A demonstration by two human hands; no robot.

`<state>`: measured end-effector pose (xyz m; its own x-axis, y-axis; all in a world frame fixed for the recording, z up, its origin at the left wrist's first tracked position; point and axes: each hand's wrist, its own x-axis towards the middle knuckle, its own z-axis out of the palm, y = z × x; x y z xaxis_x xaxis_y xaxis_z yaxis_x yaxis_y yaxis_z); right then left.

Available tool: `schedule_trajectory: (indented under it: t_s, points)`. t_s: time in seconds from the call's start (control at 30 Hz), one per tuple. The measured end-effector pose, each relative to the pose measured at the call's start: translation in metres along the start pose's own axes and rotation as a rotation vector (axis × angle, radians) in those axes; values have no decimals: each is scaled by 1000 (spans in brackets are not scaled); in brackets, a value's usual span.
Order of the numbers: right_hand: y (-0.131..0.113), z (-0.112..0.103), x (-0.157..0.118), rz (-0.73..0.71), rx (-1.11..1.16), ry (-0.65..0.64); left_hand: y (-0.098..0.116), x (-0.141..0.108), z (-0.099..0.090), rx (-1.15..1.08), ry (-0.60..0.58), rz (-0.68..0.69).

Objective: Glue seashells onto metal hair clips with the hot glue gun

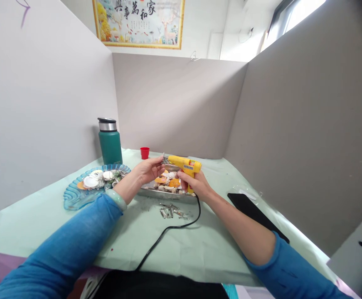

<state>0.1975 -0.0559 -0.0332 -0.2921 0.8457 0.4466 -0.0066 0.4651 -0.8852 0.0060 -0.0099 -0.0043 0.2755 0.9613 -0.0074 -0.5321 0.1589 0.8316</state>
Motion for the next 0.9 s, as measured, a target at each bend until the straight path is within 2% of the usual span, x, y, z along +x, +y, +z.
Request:
schedule_trajectory:
  t_s: [0.13,0.4,0.63,0.9]
  points:
    - [2,0,0,-11,3,-28,2,0,0,-20,-6,6]
    - [3,-2,0,-17,-6,9,1,2,-3,5,-33,-27]
    - [1,-1,-1,-1,-24,-47,3,3,-4,-27,-14,4]
    - [5,-2,0,-19,-13,-9,3,2,-4,-13,-21,-16]
